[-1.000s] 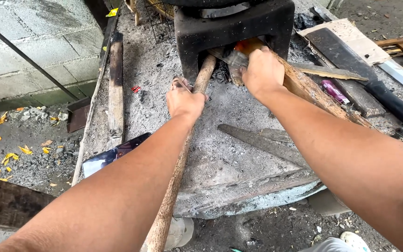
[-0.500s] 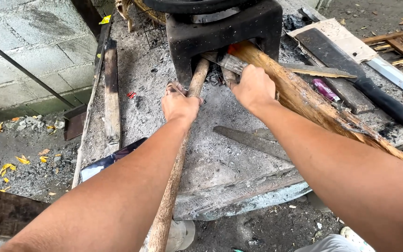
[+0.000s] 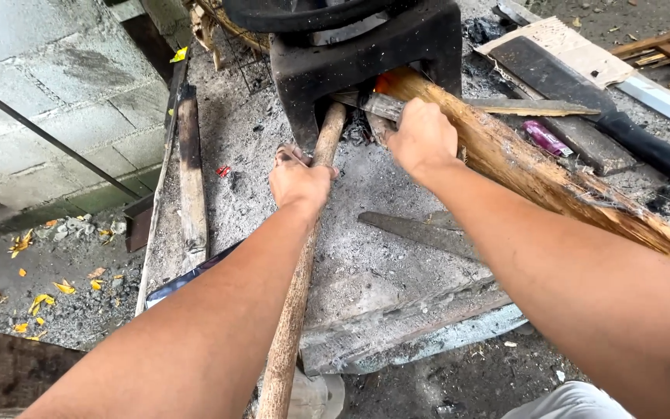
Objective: Preparing firewood using a machete and lighting a stone stove with cardboard.
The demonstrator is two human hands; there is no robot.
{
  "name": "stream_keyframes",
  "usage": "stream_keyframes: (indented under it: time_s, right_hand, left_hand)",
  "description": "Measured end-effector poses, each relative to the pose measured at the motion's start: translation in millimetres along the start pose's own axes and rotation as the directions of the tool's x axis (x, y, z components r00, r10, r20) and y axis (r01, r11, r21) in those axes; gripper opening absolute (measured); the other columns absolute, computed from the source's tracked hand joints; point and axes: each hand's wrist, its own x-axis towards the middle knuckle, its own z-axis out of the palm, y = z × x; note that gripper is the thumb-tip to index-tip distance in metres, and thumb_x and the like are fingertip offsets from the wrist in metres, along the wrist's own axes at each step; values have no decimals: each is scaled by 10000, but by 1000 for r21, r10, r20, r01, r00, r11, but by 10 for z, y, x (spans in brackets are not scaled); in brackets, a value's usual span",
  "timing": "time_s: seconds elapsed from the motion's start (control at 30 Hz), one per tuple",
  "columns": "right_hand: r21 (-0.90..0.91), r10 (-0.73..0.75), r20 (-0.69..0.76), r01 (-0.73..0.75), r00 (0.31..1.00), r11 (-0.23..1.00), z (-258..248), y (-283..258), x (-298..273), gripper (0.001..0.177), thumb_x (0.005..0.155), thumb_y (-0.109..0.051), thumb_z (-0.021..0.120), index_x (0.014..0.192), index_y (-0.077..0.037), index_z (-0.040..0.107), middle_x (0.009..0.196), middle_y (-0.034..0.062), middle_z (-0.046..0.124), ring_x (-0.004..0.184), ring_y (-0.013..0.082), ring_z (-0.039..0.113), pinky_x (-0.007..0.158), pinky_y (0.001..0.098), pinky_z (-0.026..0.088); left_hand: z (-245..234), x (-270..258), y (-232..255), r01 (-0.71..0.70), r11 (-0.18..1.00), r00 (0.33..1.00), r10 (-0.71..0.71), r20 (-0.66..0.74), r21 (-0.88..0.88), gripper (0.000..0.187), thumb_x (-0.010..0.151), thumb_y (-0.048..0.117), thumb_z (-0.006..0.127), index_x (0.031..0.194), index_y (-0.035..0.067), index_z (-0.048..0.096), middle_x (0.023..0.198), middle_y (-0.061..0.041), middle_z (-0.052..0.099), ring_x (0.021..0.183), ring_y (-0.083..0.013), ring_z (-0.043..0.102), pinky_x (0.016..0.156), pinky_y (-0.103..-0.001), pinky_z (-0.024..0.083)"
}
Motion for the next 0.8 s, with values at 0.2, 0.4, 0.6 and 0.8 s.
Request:
stream_keyframes:
  time_s: [0.2,0.4,0.6,0.8]
  right_hand:
    - [2,-48,-102,48,994,999,90,142,223,346,825,-247,843,961,51,729,1016,285,713,961,432,704,828,478,579]
    - [219,-33,-236,86,971,972,223,106,255,238,825,-8,726,1054,51,756,1012,313,708,992,427,712,894,447,584]
    - [255,-147,-420,272,895,928,287,88,239,494,804,-29,753,1255,132,633,1213,337,649,1107,419,675,967,425,540]
    - [362,-16,-132,63,991,930,89,-195,133,468,893,-181,713,1272,77,616,1397,280,540,1305,420,543,1117,433,441]
  left_hand:
    - [19,16,7,19,1000,1000,-19,9,-7,514,718,178,903,1075,104,541,1033,-90,715,988,-213,698,942,-350,534]
    - [-71,-93,106,58,998,997,-58,49,-9,500,760,180,886,1127,110,554,1060,-88,677,967,-211,670,927,-362,540]
    - [-74,-103,110,76,997,994,-74,76,-19,489,774,180,872,1122,132,531,1035,-71,656,910,-186,659,896,-341,557]
    - [-55,-73,79,32,999,999,-33,36,17,489,747,193,902,1068,112,543,1021,-67,665,931,-186,654,914,-346,540]
